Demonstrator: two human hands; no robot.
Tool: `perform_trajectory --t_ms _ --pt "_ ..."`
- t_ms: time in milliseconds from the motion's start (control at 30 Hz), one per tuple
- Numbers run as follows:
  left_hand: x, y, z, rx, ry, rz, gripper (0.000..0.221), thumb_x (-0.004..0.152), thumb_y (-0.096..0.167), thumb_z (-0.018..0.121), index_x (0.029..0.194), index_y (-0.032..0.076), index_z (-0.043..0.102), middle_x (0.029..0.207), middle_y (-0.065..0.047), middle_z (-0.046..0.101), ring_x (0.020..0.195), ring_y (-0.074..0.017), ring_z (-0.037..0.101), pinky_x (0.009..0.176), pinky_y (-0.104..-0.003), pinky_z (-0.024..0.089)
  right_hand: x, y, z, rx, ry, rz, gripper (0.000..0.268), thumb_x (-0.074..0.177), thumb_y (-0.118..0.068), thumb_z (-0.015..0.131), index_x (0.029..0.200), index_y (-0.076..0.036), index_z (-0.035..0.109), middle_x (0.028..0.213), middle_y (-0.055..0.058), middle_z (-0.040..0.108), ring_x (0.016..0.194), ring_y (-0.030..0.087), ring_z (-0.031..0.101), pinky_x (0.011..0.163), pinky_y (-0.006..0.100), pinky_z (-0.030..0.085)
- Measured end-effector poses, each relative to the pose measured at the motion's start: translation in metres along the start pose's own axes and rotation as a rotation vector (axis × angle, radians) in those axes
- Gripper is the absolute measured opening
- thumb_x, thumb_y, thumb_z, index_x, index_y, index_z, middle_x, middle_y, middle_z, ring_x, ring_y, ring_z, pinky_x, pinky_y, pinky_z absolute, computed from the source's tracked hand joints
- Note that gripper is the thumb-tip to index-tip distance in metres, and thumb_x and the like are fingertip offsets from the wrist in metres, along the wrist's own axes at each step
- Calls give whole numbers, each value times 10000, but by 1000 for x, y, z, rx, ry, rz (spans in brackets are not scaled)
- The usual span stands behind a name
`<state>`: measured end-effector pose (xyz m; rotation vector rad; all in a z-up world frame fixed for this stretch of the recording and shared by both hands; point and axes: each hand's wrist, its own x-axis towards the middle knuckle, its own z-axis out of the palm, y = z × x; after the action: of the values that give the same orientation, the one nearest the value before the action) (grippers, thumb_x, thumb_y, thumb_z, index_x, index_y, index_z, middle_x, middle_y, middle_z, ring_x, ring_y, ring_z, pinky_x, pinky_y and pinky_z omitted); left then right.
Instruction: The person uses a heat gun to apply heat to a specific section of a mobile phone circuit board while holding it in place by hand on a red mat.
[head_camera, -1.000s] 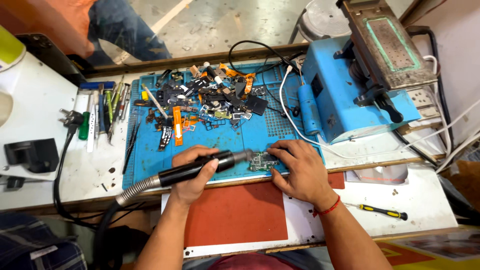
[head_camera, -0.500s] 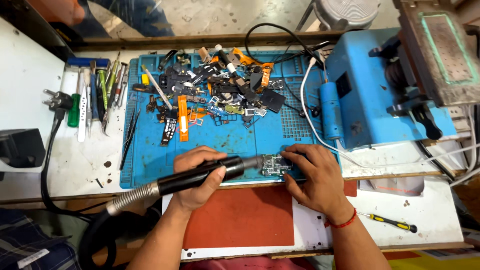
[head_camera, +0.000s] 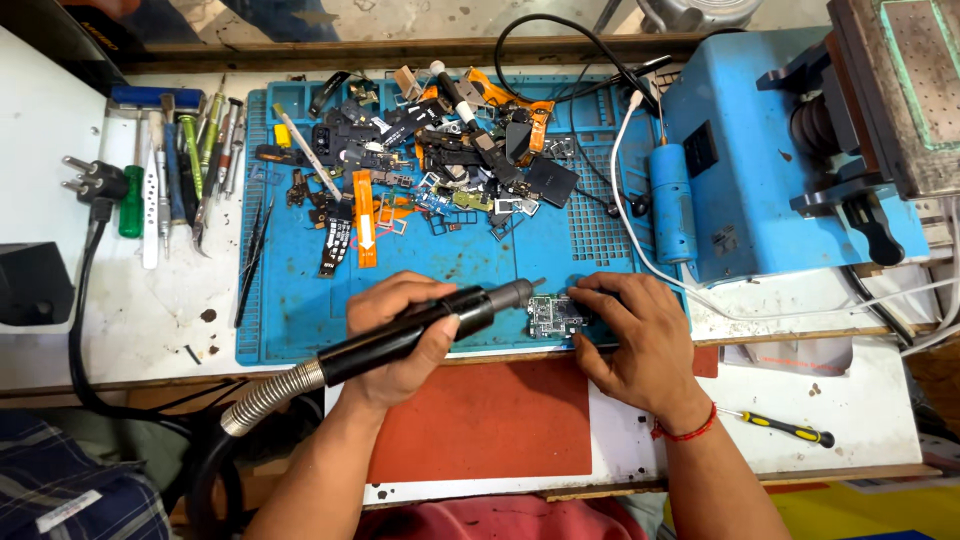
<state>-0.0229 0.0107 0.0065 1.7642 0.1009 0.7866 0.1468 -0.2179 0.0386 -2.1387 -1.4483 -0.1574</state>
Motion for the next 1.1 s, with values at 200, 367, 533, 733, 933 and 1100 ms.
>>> perform_trajectory --t_ms 200,367,533,733,933,1100 --pt "-2 -1 0 -4 -40 36 332 908 302 758 1010 -12 737 890 -95 723 746 -140 655 687 -265 518 -1 0 0 2 4 -5 423 747 -218 735 1144 -75 709 1182 72 666 1074 307 613 943 443 478" --pt "-2 -6 0 -71 -113 -26 336 849 301 773 967 -13 760 796 -80 706 648 -121 582 600 -253 443 -2 1 -1 17 1 -11 418 759 -223 739 1149 -78 711 1182 68 669 1067 302 614 932 438 471" --pt "-2 -3 1 -31 29 -39 307 911 260 758 1021 -25 736 898 -102 718 770 -144 653 700 -282 518 -2 0 -2 9 15 -18 427 753 -226 740 1154 -82 711 1179 72 666 1070 307 613 934 438 470" --pt "-1 0 2 -8 6 99 299 913 256 748 1031 -17 713 970 -134 727 815 -180 672 738 -291 535 -2 2 -2 15 17 -39 426 777 -223 739 1174 -72 704 1198 89 662 1076 324 607 952 444 467" --pt "-6 -5 -12 -78 -202 -47 301 866 272 741 967 -11 743 856 -106 715 696 -156 587 611 -252 445 -12 6 2 17 -6 -32 420 811 -224 751 1199 -68 706 1232 95 657 1100 330 599 974 445 468" --pt "0 0 -8 -88 -114 -48 335 906 280 744 1007 -40 728 885 -122 701 754 -156 615 703 -274 483 -8 5 1 11 0 -31 413 816 -224 752 1195 -67 709 1228 87 657 1104 324 600 972 442 472"
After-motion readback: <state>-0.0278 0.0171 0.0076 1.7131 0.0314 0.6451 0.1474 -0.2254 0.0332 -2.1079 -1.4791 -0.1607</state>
